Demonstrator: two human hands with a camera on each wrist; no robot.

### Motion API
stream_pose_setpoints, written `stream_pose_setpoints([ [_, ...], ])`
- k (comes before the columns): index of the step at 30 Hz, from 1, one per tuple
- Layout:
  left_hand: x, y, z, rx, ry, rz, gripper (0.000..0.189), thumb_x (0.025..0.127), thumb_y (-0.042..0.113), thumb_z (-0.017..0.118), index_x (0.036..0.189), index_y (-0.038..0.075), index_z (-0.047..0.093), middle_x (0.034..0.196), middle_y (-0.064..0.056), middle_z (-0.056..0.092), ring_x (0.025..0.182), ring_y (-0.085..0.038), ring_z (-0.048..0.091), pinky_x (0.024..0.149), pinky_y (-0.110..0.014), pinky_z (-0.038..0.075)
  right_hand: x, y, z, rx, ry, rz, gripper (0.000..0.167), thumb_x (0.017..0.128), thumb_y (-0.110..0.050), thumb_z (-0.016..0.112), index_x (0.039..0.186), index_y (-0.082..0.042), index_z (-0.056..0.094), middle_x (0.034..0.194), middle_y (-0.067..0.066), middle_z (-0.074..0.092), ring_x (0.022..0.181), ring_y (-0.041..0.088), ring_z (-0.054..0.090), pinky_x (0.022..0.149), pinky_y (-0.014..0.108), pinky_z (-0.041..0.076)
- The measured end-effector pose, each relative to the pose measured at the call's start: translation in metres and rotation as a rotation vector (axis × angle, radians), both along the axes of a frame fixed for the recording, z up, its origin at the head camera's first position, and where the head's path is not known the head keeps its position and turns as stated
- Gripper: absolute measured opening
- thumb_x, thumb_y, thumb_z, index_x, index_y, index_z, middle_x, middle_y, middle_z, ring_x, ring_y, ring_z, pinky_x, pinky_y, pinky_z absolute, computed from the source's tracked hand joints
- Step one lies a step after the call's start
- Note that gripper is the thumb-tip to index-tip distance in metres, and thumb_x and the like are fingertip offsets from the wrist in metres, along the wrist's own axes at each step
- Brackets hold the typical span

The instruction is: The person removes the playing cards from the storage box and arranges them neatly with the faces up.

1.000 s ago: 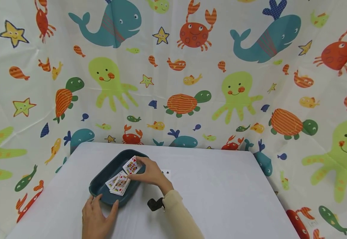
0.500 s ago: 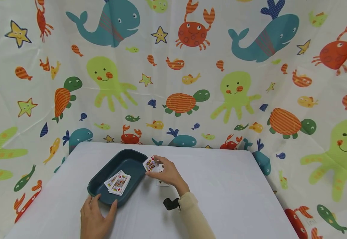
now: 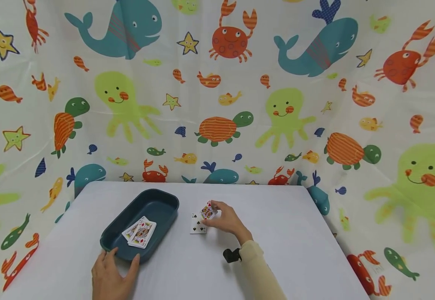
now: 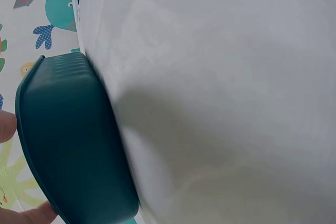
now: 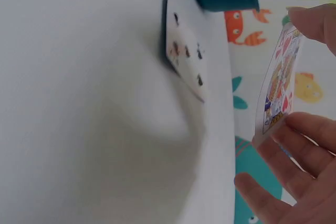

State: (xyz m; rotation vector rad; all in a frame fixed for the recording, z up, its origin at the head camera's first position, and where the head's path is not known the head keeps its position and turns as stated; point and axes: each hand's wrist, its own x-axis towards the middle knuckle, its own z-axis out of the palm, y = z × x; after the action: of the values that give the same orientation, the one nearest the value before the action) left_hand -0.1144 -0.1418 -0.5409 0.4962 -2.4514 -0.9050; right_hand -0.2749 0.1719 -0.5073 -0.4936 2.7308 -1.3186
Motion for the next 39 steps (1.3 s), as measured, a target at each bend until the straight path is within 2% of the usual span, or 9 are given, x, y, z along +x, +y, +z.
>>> stream_pose_setpoints([
  [7,0.002,-0.003,-0.002,-0.005,0.053,0.013,0.073,0.081,0.03,0.081,0.131,-0.012,0.049,0.136,-0.036,0.038,0.129,-0.054,0.034,0.105,-0.066,0.03,-0.003,0.008,-0.005,0.081,-0.011,-0.002,0.081,0.083,-0.038,0.084,0.15,-0.006,0.05,0.148,0.015,0.055,0.133,0.036,0.054,0.109,0.059,0.043],
  [16,0.001,-0.004,-0.001,-0.008,0.022,0.002,0.074,0.082,0.032,0.081,0.132,-0.013,0.048,0.139,-0.037,0.036,0.132,-0.054,0.032,0.108,-0.066,0.028,-0.011,0.019,-0.007,0.161,-0.04,0.01,0.081,0.081,-0.033,0.087,0.149,-0.005,0.051,0.143,0.015,0.058,0.135,0.035,0.052,0.113,0.057,0.04],
  [27,0.0,-0.003,0.001,-0.014,-0.01,-0.009,0.076,0.083,0.033,0.08,0.133,-0.013,0.046,0.14,-0.039,0.035,0.132,-0.055,0.031,0.108,-0.066,0.028,-0.02,0.029,-0.012,0.265,0.005,0.135,0.081,0.078,-0.025,0.089,0.146,-0.001,0.052,0.146,0.017,0.055,0.138,0.037,0.048,0.117,0.055,0.036],
  [39,0.001,-0.002,0.0,-0.001,-0.028,-0.005,0.076,0.084,0.034,0.08,0.133,-0.013,0.046,0.141,-0.038,0.034,0.133,-0.055,0.031,0.108,-0.066,0.028,-0.024,0.031,-0.012,0.334,-0.02,0.225,0.082,0.078,-0.022,0.091,0.147,-0.002,0.052,0.149,0.017,0.053,0.141,0.037,0.046,0.118,0.054,0.034],
])
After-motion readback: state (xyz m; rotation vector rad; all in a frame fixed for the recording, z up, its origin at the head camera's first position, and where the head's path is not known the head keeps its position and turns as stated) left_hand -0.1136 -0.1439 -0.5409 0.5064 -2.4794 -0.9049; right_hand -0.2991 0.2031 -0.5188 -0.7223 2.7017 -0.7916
